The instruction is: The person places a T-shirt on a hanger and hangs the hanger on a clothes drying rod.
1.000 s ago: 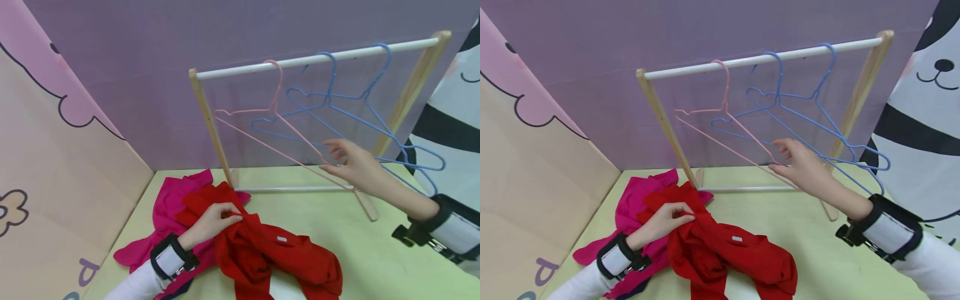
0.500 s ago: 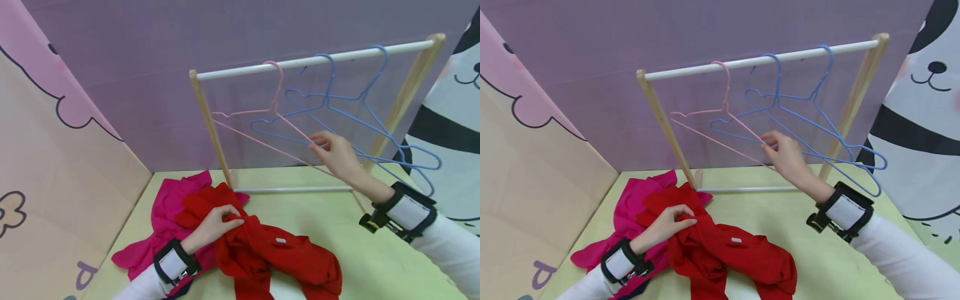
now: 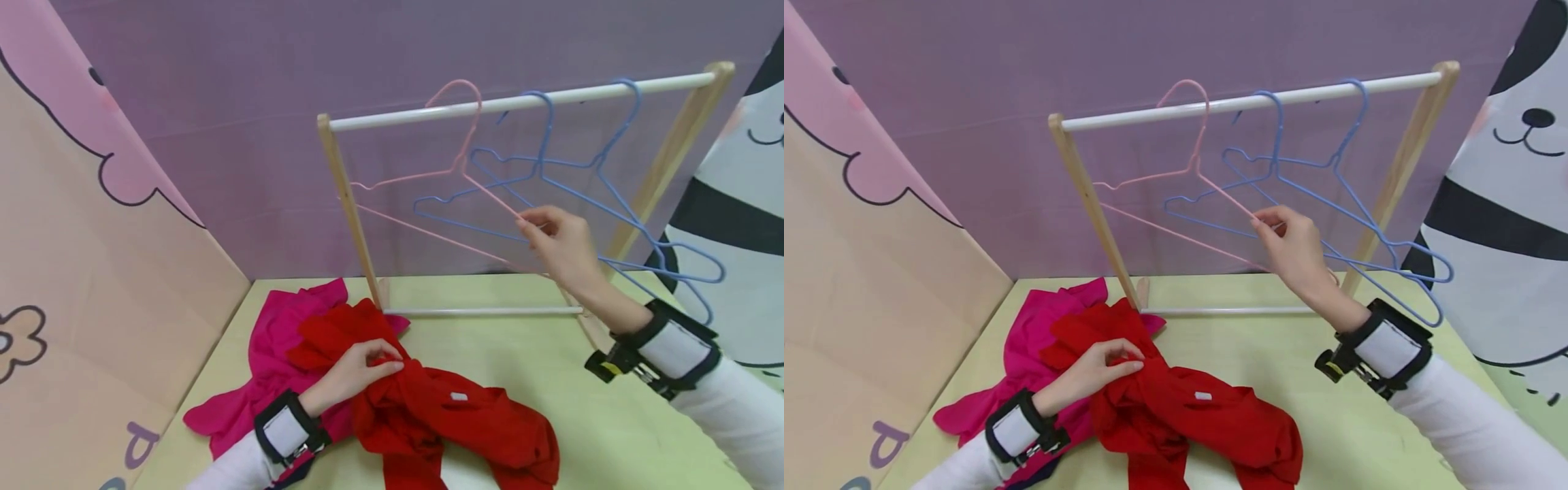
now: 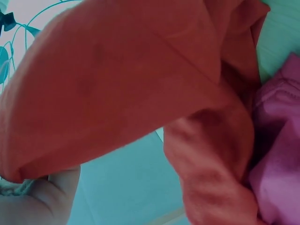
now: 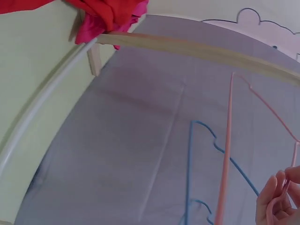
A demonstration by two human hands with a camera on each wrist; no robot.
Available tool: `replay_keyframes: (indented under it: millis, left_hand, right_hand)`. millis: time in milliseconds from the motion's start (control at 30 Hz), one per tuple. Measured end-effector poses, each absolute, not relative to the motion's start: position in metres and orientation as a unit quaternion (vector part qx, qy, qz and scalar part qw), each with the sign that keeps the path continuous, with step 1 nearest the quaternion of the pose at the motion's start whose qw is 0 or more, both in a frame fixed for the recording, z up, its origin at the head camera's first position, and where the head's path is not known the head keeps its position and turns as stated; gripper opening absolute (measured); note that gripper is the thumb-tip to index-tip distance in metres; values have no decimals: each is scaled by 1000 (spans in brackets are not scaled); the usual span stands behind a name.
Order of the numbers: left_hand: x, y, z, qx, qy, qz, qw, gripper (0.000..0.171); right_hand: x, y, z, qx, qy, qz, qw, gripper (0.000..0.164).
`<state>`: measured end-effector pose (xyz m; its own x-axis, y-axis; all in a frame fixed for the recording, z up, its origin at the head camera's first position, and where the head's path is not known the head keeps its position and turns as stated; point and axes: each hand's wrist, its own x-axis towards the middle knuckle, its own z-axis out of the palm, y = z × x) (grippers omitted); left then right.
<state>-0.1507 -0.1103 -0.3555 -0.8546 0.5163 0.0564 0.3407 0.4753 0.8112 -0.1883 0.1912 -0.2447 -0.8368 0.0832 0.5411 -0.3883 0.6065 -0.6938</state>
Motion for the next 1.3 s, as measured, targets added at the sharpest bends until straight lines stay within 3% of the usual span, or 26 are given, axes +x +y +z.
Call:
replay_keyframes:
  millis: [300, 467, 600, 967, 1167, 1300]
  left_hand:
    - [-159, -113, -379, 299, 869, 389, 70, 17]
    - [-158, -115, -378, 305, 863, 400, 43, 15]
    - [-158, -118, -378, 300, 857, 417, 22, 15]
    - [-157, -125, -380, 293, 842, 451, -39, 16]
    - [-154, -124, -375, 296, 829, 470, -61, 18]
    - [-154, -123, -371, 289, 827, 478, -55, 17]
  right_hand:
    - [-170, 216, -241, 86, -843, 431, 311, 21]
    - [-150, 241, -250, 64, -833, 437, 334, 6]
    - [-132, 266, -259, 57, -820, 458, 339, 22]
    - [-99, 323, -298, 84, -828, 460, 310, 42]
    - [-92, 347, -313, 85, -868, 429, 234, 45]
    - [-90, 352, -320, 118, -871, 423, 218, 44]
